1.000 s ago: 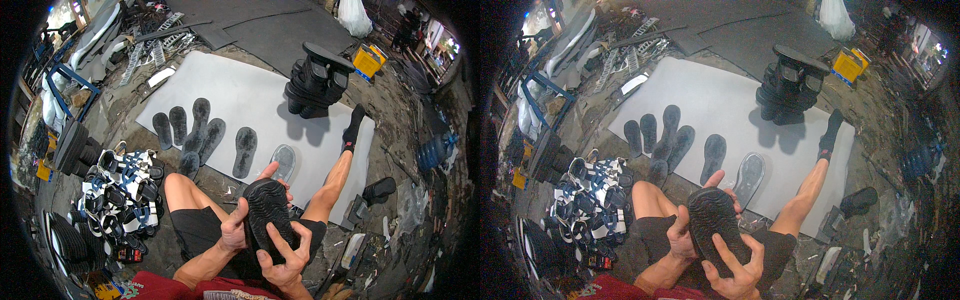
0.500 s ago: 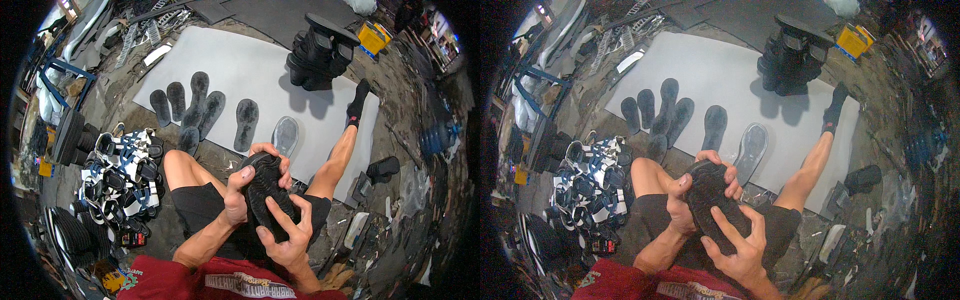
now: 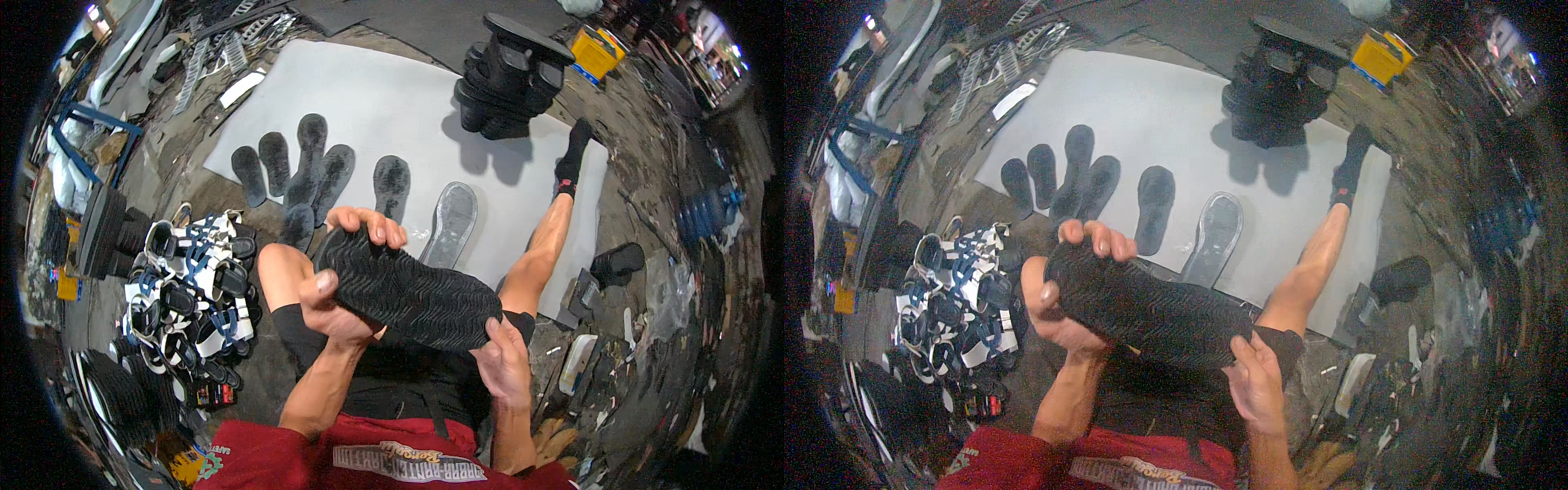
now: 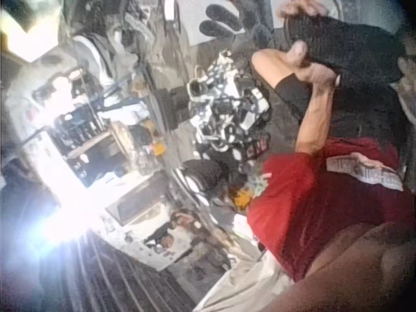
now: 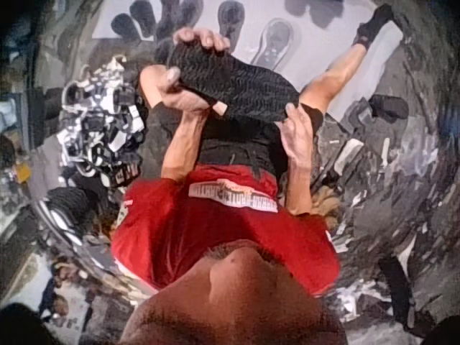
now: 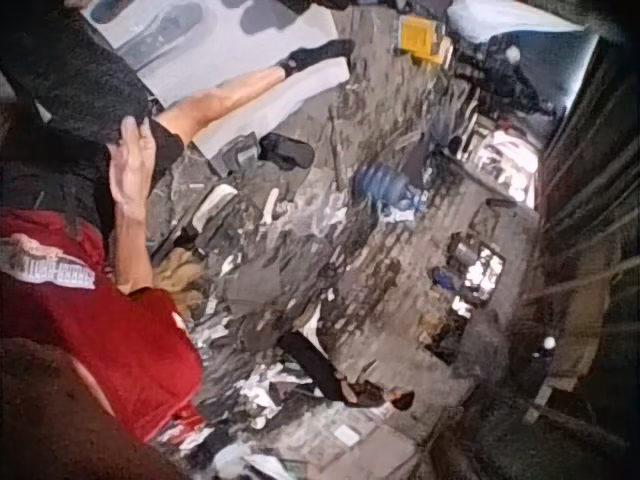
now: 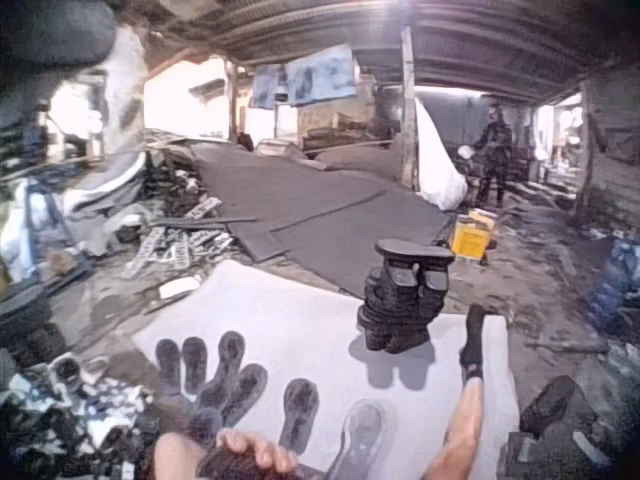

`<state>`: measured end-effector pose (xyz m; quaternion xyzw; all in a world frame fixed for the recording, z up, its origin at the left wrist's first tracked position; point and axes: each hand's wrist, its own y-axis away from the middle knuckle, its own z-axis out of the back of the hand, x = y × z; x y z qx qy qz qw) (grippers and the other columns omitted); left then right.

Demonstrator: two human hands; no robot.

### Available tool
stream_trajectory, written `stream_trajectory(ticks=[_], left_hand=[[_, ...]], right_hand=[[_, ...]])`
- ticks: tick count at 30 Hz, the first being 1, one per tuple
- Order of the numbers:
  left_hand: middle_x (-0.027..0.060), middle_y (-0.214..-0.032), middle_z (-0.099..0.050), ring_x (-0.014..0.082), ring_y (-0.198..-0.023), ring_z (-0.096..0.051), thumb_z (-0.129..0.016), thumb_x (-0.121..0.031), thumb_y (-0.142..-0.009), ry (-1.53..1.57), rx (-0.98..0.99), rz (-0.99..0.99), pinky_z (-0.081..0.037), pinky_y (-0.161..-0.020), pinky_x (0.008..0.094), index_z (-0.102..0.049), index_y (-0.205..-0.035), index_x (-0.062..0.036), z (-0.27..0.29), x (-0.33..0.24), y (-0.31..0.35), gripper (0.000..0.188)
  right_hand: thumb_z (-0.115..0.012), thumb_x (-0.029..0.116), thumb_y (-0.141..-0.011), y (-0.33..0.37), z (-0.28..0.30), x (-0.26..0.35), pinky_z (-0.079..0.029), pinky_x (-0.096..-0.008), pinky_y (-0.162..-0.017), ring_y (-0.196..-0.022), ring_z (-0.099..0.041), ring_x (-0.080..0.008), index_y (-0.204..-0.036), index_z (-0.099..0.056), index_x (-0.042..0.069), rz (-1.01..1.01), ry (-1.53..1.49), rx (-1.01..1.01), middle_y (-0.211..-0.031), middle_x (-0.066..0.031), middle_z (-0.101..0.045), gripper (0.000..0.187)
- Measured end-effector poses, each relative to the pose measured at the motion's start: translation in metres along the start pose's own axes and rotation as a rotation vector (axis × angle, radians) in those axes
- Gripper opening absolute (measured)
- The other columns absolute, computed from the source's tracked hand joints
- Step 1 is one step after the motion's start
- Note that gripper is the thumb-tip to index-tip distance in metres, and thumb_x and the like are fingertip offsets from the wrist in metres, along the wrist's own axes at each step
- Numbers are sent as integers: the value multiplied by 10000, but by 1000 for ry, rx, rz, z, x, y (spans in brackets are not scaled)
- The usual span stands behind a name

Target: The person sits on the floor and repeatedly picks up black insoles and textured soles, aligns them, and presses them together by hand. The person places each assembled pair into a growing stack and continues the process with additional insoles and soles from nearby piles.

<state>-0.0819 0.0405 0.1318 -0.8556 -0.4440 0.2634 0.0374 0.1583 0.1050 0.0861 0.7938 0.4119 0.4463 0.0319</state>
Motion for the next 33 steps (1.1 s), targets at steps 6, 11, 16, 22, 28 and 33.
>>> stream_trajectory(ticks=[6, 11, 16, 22, 28, 33], left_hand=[[280, -1699, -307, 433, -1545, -401, -443, -548, -1103, 391, 112, 776, -366, -1248, 651, -575, -1312, -45, 25, -7, 56, 561], [310, -1725, -309, 441, -1527, -463, -451, -465, -1109, 614, 211, 1372, -424, -1239, 580, -255, -1720, -34, 20, 13, 108, 773], [248, -1437, -604, 338, -1177, -665, -344, -760, -1080, 354, 198, 1589, -568, -982, 433, -421, -1580, 27, 26, 35, 116, 936], [175, -1271, -613, 248, -990, -621, -395, -812, -1039, 446, 121, 1605, -526, -847, 369, -482, -1485, 40, 23, 32, 125, 966], [201, -1275, -621, 262, -1000, -634, -455, -799, -1023, 371, 196, 1558, -531, -857, 376, -482, -1482, 65, 36, 33, 136, 978], [239, -1400, -636, 308, -1220, -670, -410, -665, -1088, 223, 282, 1384, -536, -1060, 431, -419, -1583, 48, 31, 25, 129, 868]], right_hand=[[-680, 205, -1095, -19, 11, 37, -576, -307, -825, -920, -709, -136, -1191, -686, 43, 526, 15, -371, -1084, -53, -754, 188], [-732, 163, -1064, -13, 38, 69, -544, -284, -865, -938, -679, -104, -1116, -742, -5, 626, 481, -231, -1041, -30, -762, 177], [-810, 138, -1004, -7, 17, 77, -515, -269, -814, -872, -639, -91, -1067, -758, -27, 633, 725, -187, -938, -5, -729, 184], [-873, 107, -919, 5, -8, 86, -524, -314, -750, -799, -665, -167, -996, -794, -26, 781, 1101, -398, -893, -91, -723, 173], [-891, 125, -905, 7, -16, 81, -546, -327, -758, -819, -708, -191, -1019, -823, -3, 798, 1156, -393, -923, -102, -759, 185], [-904, 125, -888, 7, -10, 70, -566, -335, -809, -864, -730, -207, -1044, -828, 16, 808, 1104, -266, -946, -101, -774, 205]])
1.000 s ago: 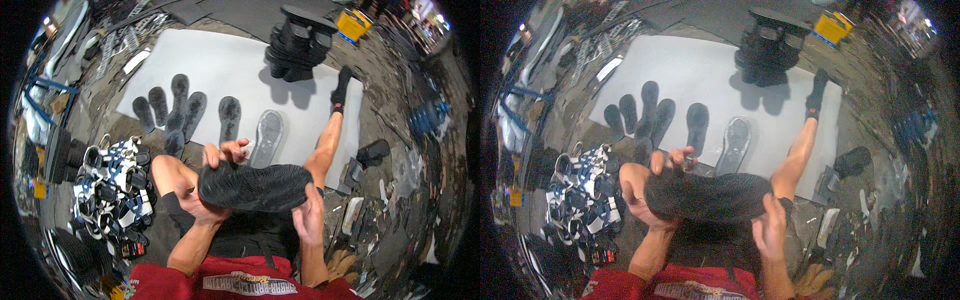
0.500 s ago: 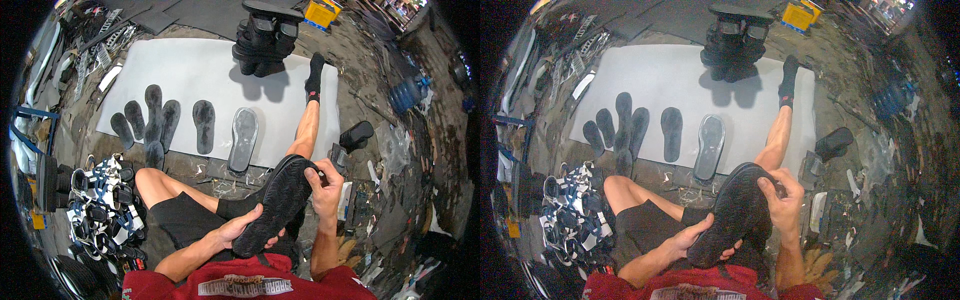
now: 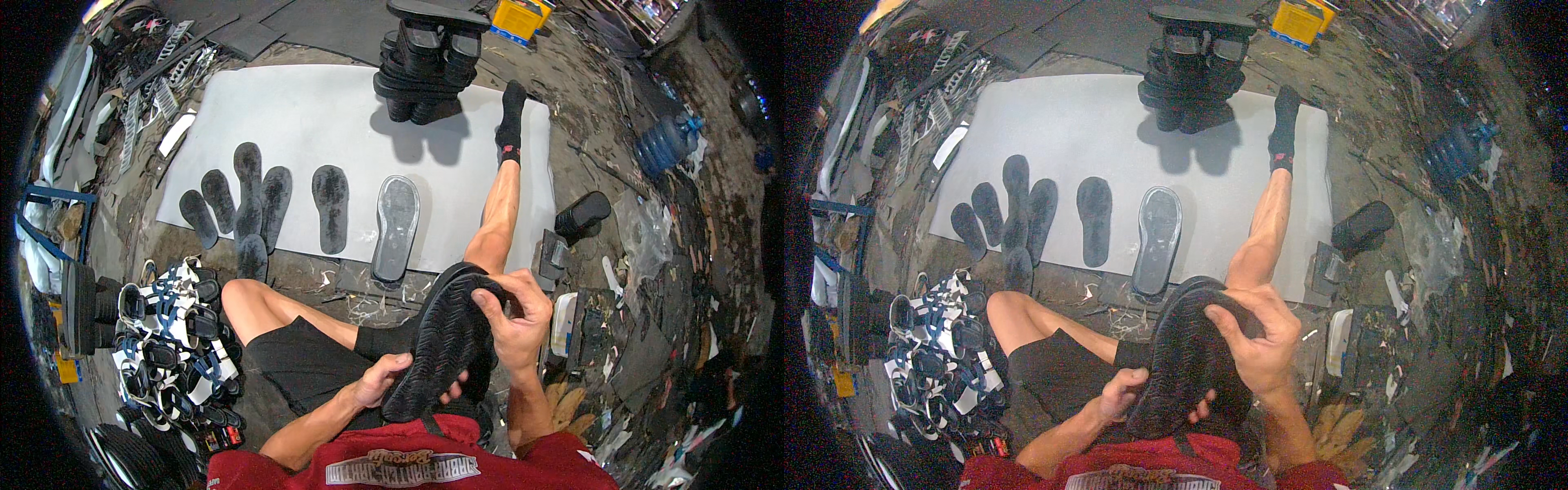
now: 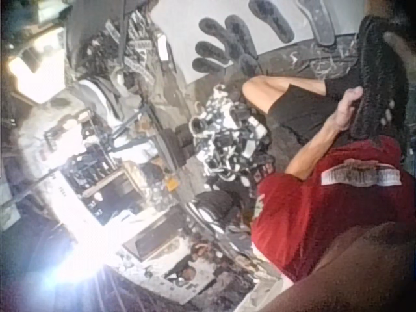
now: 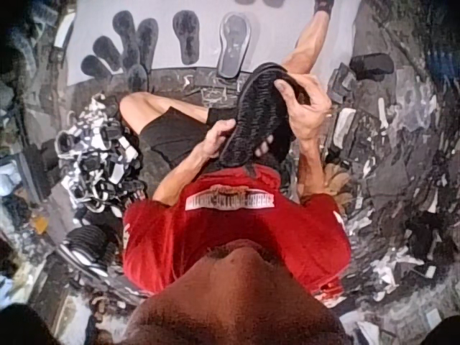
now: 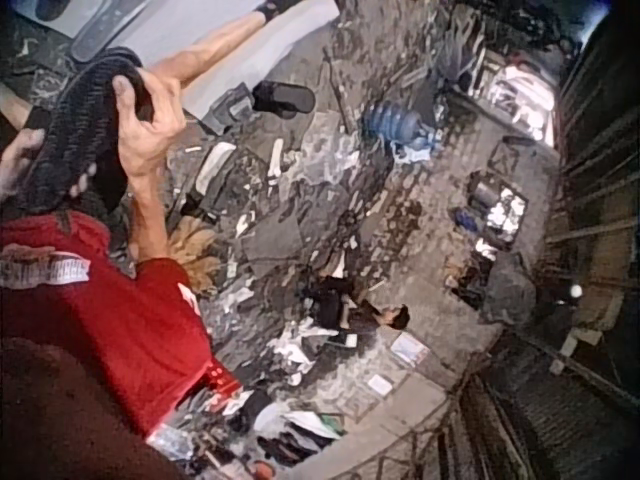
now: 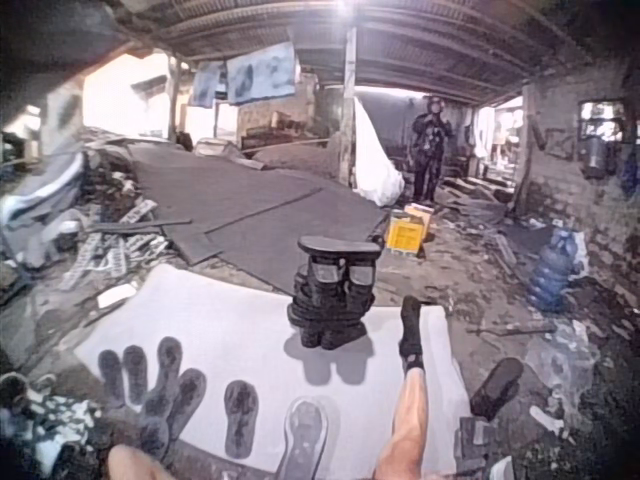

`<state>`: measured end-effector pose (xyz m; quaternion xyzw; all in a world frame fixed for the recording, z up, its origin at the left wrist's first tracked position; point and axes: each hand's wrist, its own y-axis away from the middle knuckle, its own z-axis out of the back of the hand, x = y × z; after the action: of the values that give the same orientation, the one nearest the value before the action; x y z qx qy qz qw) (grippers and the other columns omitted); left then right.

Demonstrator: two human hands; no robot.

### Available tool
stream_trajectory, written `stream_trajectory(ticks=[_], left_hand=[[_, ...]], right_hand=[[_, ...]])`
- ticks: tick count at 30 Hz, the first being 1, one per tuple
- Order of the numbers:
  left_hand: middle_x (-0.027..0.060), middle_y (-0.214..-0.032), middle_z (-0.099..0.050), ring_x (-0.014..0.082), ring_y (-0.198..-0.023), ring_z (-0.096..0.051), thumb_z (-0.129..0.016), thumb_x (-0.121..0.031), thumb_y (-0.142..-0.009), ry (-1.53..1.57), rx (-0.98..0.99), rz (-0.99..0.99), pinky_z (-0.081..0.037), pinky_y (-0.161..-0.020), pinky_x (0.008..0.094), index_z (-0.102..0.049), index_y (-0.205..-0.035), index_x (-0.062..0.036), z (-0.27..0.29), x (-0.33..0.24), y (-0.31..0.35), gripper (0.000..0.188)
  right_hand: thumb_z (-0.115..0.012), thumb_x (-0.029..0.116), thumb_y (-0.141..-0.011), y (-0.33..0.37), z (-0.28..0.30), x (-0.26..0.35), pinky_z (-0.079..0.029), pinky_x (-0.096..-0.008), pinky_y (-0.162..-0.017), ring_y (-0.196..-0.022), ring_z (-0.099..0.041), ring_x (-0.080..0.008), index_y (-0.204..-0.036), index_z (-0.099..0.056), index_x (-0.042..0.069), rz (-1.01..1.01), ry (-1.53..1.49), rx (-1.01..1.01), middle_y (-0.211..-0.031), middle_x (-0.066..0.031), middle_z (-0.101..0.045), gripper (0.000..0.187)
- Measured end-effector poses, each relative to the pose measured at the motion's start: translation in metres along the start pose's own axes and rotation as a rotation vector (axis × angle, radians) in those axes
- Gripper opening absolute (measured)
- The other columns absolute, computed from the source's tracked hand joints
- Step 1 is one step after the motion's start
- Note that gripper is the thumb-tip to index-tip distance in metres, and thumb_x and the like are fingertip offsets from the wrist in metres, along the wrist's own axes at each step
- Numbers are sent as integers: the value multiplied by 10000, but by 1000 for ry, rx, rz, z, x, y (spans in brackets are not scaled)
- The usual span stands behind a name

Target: The person sits on the floor and repeatedly picks up black insoles and textured soles, aligns them, and presses them together by hand. The person places each assembled pair into a growing stack and continues the process with additional insoles and soles from nearby piles.

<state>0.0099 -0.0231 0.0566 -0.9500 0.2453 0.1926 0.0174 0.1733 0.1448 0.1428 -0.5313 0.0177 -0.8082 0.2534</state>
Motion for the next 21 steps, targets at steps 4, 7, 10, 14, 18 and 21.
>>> stream_trajectory(ticks=[4, 7, 10, 14, 18, 21], left_hand=[[245, -1580, -546, 357, -1412, -592, -457, -683, -1064, 71, -264, -156, -454, -1216, 500, -326, -1668, 29, -4, -21, -17, 942], [225, -1581, -545, 347, -1414, -594, -537, -678, -1033, 13, -309, -253, -471, -1205, 502, -302, -1680, 26, -27, -44, -38, 985], [212, -1546, -574, 324, -1375, -625, -598, -658, -1005, 30, -249, -279, -503, -1179, 488, -307, -1680, 19, -23, -43, -39, 1000], [216, -1531, -582, 310, -1352, -644, -609, -667, -978, 78, -243, -268, -532, -1152, 470, -322, -1672, 16, -13, -35, -30, 1016], [203, -1533, -583, 292, -1349, -647, -580, -684, -987, 90, -243, -243, -539, -1144, 469, -335, -1665, 14, -2, -27, -26, 1003], [193, -1543, -577, 283, -1348, -649, -562, -687, -996, 72, -216, -258, -546, -1135, 467, -338, -1665, 9, -4, -28, -25, 991]], right_hand=[[-921, 128, -860, 6, -10, 5, -560, -338, -817, -881, -716, -211, -1105, -818, 28, 81, -20, 167, -982, -105, -774, 284], [-940, 92, -826, 14, -22, 16, -557, -333, -811, -857, -694, -204, -1147, -777, 31, 95, -74, 108, -1023, -99, -759, 365], [-944, 69, -813, 19, -23, 18, -559, -338, -837, -902, -699, -216, -1164, -732, 36, 121, -93, 33, -1020, -106, -724, 412], [-925, 35, -804, 26, -21, 21, -593, -356, -872, -963, -738, -238, -1152, -790, 66, 123, 36, 88, -1051, -76, -757, 374], [-922, 33, -807, 25, -21, 25, -591, -357, -859, -941, -728, -224, -1138, -806, 71, 73, -16, 85, -1036, -77, -748, 352], [-920, 30, -812, 28, -22, 25, -589, -353, -850, -939, -718, -218, -1111, -814, 66, 65, -50, 64, -1080, -97, -723, 319]])
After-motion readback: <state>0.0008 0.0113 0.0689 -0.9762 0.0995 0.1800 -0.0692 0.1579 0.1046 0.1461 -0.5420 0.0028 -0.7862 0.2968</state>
